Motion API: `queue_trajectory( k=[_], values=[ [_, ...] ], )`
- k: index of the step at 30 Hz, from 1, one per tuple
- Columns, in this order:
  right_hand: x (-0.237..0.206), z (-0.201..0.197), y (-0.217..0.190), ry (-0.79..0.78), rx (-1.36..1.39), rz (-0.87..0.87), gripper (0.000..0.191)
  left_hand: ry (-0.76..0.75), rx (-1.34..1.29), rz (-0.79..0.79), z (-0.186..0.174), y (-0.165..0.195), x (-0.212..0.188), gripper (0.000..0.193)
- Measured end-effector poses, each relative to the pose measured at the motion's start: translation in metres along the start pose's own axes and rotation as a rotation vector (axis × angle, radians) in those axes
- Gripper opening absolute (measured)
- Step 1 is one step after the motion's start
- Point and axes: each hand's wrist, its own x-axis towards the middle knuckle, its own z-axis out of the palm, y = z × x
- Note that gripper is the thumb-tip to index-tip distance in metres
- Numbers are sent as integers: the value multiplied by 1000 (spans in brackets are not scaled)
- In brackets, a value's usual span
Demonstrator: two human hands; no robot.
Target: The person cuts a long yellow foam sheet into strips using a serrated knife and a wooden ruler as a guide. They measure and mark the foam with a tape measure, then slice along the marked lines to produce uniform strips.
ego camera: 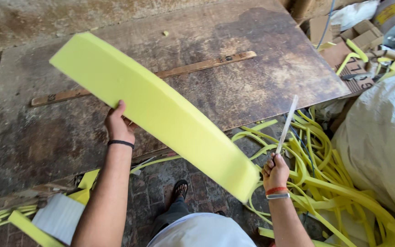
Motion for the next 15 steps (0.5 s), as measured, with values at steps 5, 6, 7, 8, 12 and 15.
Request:
queue_trajectory(
  k=[5, 6, 7, 8, 12, 15],
  values=[
    [-16, 61, -3, -62, -87, -143, 22, 58, -226, 22, -79, -16, 17, 39],
    [-17, 70, -2, -68, -100, -174, 22, 108, -204, 9, -90, -27, 22, 39],
    [-18, 78, 1, -71, -112, -206, 21, 155, -180, -5, -104, -35, 26, 38],
    [-17, 86, 5, -88, -132, -211, 22, 160, -239, -51, -113, -49, 30, 38],
    [-18, 110, 40, -93, -208, -175, 22, 159, -143, -313, -134, -119, 34, 39],
    [-24, 119, 74, -52, -235, -91, 22, 267, 9, -479, -145, -155, 35, 46]
  ],
)
